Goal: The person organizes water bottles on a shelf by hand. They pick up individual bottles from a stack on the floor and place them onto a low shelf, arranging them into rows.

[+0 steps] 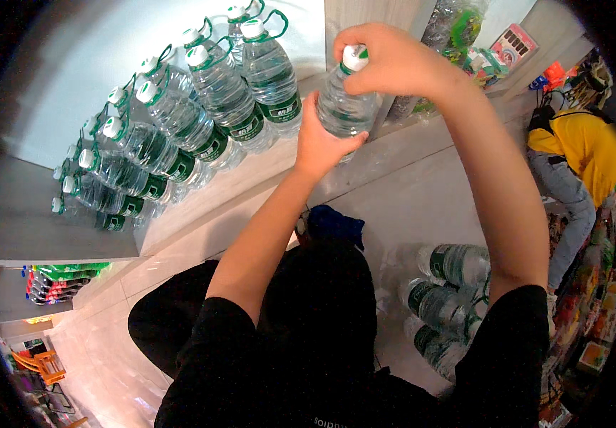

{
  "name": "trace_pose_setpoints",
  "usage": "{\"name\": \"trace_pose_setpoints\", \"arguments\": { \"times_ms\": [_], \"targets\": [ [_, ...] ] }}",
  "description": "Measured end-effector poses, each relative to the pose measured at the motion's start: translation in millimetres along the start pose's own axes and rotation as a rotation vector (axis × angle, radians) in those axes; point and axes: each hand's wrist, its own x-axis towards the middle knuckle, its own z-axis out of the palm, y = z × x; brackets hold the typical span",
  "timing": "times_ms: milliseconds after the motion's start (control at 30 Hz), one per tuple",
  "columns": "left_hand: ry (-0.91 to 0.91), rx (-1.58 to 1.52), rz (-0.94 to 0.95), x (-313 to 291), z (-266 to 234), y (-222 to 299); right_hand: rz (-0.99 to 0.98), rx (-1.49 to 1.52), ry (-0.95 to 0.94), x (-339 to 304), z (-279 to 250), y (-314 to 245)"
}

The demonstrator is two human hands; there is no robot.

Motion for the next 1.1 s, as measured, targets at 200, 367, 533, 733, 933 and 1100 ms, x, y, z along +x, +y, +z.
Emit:
{"name": "trace_pose_setpoints", "arguments": {
  "times_ms": [200,367,533,733,933,1100],
  "targets": [
    [0.083,0.002,-0.005,23,8,-16,0.059,-0.011,-0.251,26,-7,5],
    [0.118,-0.004,0.000,37,17,-17,0.040,0.036,-0.171,37,-9,19],
    [0.149,0.043,0.030,44,24,-29,-0.025,-0.035,-0.073,43,-1,29],
    [0.193,0.002,-0.025,39,26,-33,-0.115,-0.028,0.338,25,16,14],
    [0.137,-0.149,0.012,16,23,-47,0.210,0.632,0.794,-9,56,30],
    [0.020,-0.148,-0.248,-26,13,-64,0.551,0.864,0.896,-60,167,50]
  ]
}}
